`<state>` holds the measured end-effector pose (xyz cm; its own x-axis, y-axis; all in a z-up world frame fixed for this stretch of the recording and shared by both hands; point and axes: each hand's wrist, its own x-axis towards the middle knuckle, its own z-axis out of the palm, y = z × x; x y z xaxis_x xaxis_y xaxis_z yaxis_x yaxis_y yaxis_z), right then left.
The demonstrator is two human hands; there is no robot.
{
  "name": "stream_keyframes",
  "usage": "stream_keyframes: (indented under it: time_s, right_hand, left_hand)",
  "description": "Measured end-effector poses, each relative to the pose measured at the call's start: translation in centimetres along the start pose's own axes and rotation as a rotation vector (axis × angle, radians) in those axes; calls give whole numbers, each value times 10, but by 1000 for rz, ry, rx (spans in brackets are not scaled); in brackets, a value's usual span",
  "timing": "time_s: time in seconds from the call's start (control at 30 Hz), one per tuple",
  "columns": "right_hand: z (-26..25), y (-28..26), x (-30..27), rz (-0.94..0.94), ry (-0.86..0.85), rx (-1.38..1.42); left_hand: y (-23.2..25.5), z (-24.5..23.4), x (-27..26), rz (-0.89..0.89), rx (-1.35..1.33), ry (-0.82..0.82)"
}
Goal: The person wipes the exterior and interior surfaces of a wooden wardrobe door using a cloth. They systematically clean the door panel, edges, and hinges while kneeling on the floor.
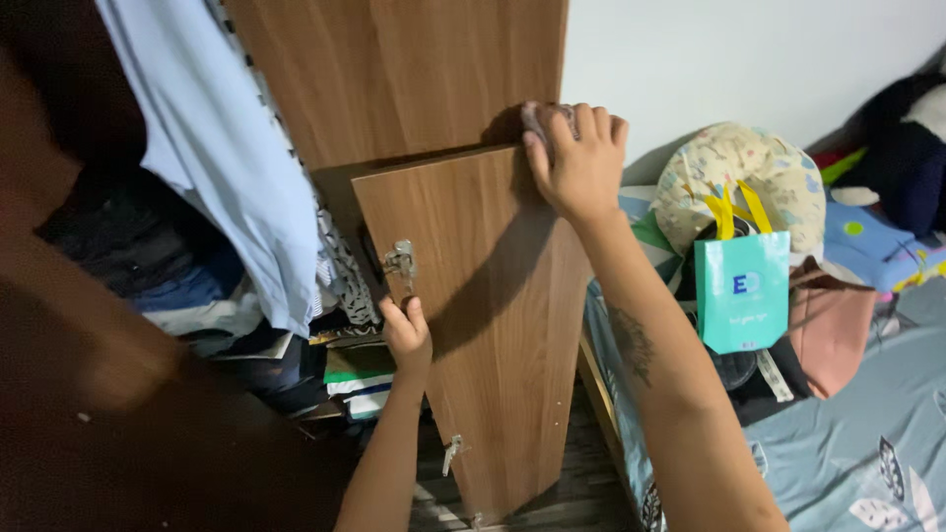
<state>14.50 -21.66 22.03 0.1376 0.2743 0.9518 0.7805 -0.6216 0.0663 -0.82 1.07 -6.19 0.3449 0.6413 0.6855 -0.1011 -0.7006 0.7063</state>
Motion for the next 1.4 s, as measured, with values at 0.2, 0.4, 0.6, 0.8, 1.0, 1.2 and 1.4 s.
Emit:
stream_keyframes:
  time_s: [0.2,0.4,0.6,0.8,1.0,1.2,1.4]
  right_hand:
    - [-4,12,15,5,-125,15]
    - [-8,17,18,119,-203,-68]
    - [-5,10,13,49,-77,-58]
    - [-26,12,-4,31,-4,-11]
    - [-21,-57,-6,-10,25,-3]
    - [-27,-121,-1,-161,-13,128]
    - [-38,-72,-18,-117,63,8]
  left_hand:
    - [7,-22,-5,6,-47,-175]
    - [57,-91,54,143,-112,134]
    - [212,-85,156,611,154,41]
    - [241,-43,182,546,501,-113]
    - [238,-37,161,583,387,102]
    - [238,-68,155,628,296,116]
    - [238,-81,151,702,283,116]
